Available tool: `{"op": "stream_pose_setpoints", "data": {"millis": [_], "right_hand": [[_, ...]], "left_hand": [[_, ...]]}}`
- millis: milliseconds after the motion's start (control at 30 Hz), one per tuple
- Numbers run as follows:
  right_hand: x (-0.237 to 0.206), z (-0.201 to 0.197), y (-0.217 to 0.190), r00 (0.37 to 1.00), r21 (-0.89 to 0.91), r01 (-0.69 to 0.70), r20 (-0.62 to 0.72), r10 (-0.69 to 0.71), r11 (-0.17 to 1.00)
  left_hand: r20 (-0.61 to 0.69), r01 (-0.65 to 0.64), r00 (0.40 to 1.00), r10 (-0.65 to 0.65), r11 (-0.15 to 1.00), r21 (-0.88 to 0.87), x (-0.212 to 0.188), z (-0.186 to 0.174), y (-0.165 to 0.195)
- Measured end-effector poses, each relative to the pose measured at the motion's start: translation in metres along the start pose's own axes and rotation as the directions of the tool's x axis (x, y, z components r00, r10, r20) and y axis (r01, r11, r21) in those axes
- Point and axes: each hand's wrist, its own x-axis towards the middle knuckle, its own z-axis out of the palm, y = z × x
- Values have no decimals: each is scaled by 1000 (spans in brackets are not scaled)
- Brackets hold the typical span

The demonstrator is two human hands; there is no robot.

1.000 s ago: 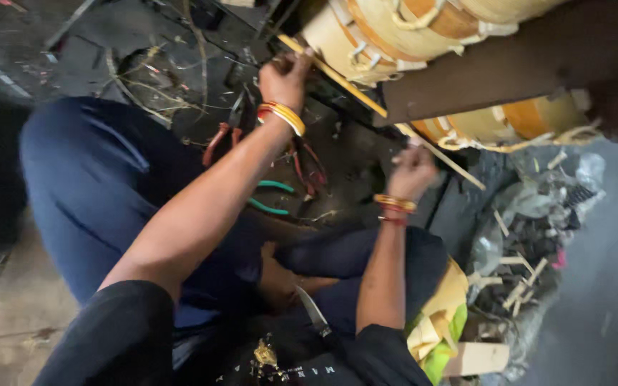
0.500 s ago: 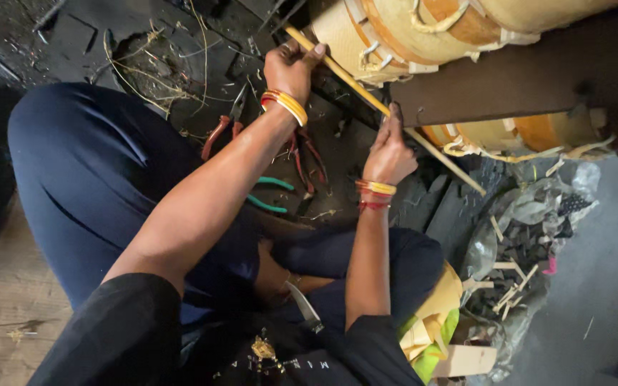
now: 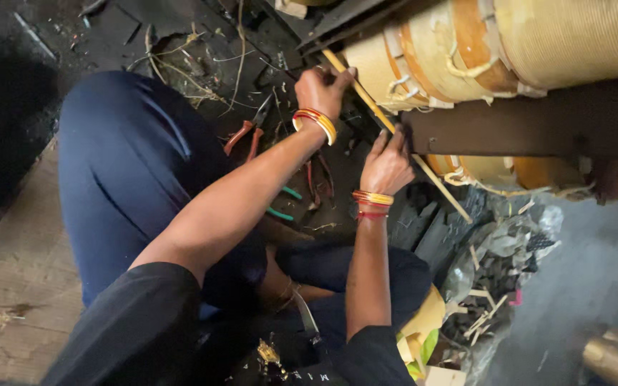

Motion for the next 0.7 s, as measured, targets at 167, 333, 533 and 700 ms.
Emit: {"op": "stream_pose_setpoints", "data": {"millis": [167,333,533,700], "right_hand": [[15,-8,-8,952,41,282,-137,-274,959],[13,5,-5,928,133,371,-92,-361,919],[17,23,-2,963,353,265,-54,-263,897],[29,18,4,959,583,167,91,-268,795]], "left_hand": [[-296,-165,944,144,985,-44,-13,-13,1],[-363,-361,874,322,931,-43,8,-26,0],[-311,-196,941,131,962,-189,22,-32,4],[-272,-51,962,-18,968,-245,20,-36,16]]}}
